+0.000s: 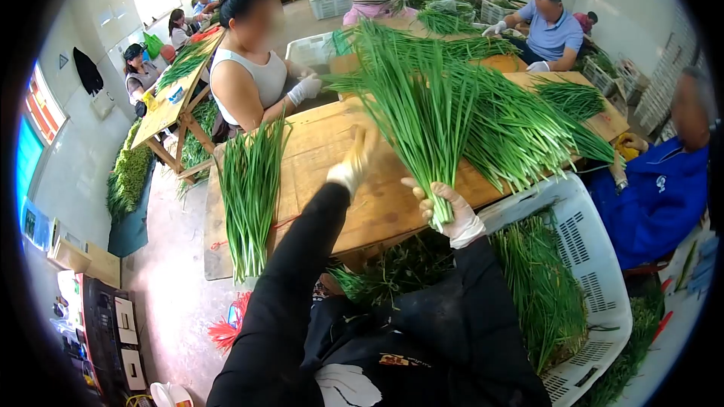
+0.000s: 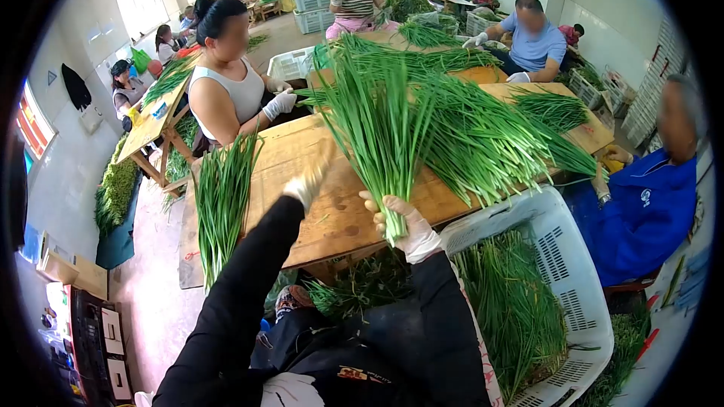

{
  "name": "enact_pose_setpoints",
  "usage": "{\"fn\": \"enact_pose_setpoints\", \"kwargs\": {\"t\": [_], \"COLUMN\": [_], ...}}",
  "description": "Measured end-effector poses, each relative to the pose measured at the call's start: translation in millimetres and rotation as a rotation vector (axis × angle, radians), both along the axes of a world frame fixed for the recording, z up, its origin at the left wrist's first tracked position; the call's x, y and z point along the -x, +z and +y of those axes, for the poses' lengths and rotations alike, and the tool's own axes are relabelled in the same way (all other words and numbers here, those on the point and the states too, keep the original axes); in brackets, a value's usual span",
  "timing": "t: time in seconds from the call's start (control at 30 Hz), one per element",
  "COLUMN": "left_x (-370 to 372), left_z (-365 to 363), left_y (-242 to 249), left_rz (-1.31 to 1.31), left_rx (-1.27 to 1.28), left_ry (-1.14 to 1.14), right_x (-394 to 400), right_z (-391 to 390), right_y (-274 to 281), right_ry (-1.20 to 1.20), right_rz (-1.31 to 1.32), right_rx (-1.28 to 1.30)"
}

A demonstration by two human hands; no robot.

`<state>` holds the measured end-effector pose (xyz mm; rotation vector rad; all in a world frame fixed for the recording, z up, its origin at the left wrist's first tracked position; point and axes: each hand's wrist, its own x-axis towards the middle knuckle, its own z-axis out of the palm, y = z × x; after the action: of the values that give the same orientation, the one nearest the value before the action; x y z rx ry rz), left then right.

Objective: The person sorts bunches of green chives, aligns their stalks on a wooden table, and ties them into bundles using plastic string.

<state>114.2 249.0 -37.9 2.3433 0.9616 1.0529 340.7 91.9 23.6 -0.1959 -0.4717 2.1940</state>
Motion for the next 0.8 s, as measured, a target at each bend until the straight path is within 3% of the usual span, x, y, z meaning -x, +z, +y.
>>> {"fn": "enact_pose_setpoints", "kwargs": {"t": [0.1,0.13,0.2,0.27,0.3,0.33,0.4,0.5,0.53,0.57,0.6,0.67,0.73,0.77,0.8], "left_x": [-35,-34,-38,-25,-23,-29,-35,-39,-40,-42,-43,-42,-37,-40,-43], "left_z": [-139,-172,-214,-226,-223,-219,-190,-147,-129,-115,-112,-115,-122,-93,-97], "left_y": [14,40,71,64,54,70,80,110,115,126,131,144,144,87,68], "left_rz": [0.828,0.486,0.340,0.106,0.047,-0.331,-0.467,-0.768,-0.781,-0.793,-0.776,-0.760,-0.486,-0.399,-0.463], "left_rx": [0.032,0.069,0.608,1.087,0.868,0.939,0.880,0.670,0.634,0.598,0.619,0.637,0.918,0.462,0.568], "left_ry": [0.277,-0.091,-0.671,-0.668,-0.425,-0.355,-0.329,-0.311,-0.332,-0.354,-0.257,-0.164,-0.078,-0.168,-0.108], "right_x": [-14,-18,-24,-18,-10,2,33,54,59,63,59,52,50,50,51], "right_z": [16,19,16,5,-1,-8,-23,-18,-13,-6,0,28,45,48,46], "right_y": [-34,-36,-42,-30,-20,-8,15,26,39,44,54,32,-18,-42,-53], "right_ry": [-0.091,-0.096,-0.057,-0.048,-0.124,-0.198,-0.382,-0.506,-0.508,-0.722,-0.686,-0.564,-0.572,-0.578,-0.580], "right_rz": [-0.121,-0.124,-0.130,-0.116,-0.233,-0.346,-0.770,-0.847,-0.847,-1.031,-0.966,-1.182,-1.321,-1.458,-1.596], "right_rx": [0.146,0.143,0.130,0.149,0.045,-0.064,-0.222,-0.575,-0.631,-0.684,-0.708,-0.665,-0.776,-0.883,-0.991]}}
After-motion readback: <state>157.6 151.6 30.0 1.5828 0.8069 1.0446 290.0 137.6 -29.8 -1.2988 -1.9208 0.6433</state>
